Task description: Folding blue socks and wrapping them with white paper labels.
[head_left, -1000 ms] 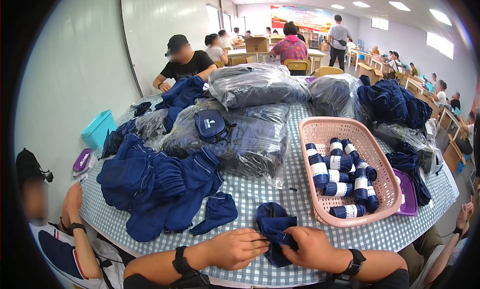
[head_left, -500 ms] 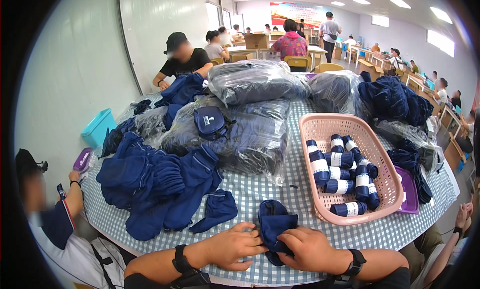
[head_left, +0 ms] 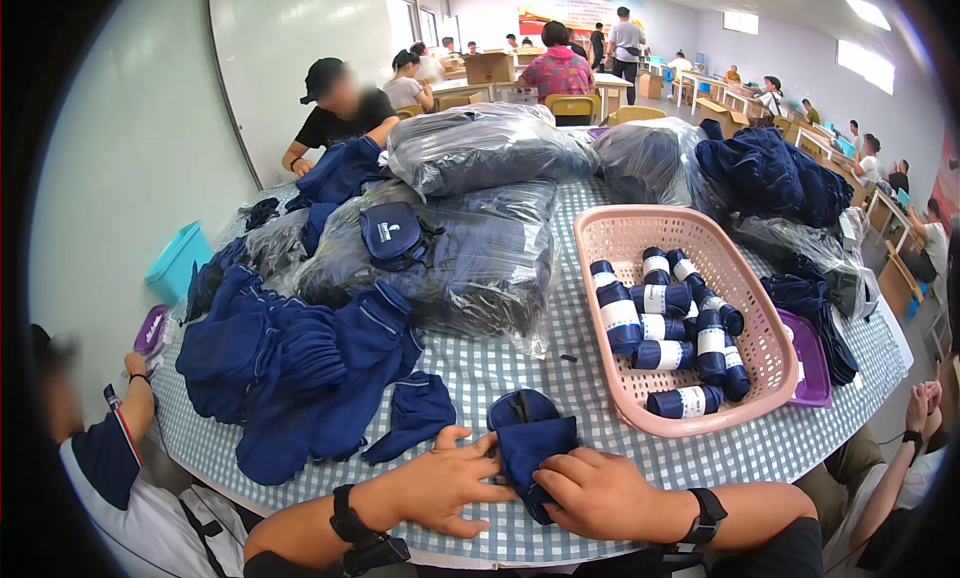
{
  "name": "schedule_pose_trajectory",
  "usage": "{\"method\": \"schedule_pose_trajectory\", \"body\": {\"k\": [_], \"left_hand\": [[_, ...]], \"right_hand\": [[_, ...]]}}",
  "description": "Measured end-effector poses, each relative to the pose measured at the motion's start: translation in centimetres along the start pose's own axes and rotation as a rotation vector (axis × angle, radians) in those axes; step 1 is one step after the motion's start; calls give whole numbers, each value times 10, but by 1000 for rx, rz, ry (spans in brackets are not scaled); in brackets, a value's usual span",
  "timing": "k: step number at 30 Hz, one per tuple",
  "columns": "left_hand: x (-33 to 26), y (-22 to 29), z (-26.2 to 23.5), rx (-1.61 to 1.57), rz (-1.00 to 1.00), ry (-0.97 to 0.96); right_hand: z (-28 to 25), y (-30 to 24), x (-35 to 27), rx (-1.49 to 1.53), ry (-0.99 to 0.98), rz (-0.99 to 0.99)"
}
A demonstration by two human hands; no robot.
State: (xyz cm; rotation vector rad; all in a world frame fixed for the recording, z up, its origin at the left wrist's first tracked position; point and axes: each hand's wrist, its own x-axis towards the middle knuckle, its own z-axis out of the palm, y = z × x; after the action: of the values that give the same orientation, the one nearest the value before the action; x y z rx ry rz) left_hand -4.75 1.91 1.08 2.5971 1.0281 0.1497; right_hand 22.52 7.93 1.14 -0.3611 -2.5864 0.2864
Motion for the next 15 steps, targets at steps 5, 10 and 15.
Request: {"method": "schedule_pose_trajectory", "body": {"k": [5, 10, 15], "left_hand": [[0, 1, 3, 29, -16, -34], [0, -1, 4, 50, -18, -14], [3, -2, 0, 54, 3, -17]], "right_hand": [[-1, -2, 0, -25, -84, 16], [-4, -2, 4, 49, 21, 78], [-5, 4, 3, 27, -30, 43]]}}
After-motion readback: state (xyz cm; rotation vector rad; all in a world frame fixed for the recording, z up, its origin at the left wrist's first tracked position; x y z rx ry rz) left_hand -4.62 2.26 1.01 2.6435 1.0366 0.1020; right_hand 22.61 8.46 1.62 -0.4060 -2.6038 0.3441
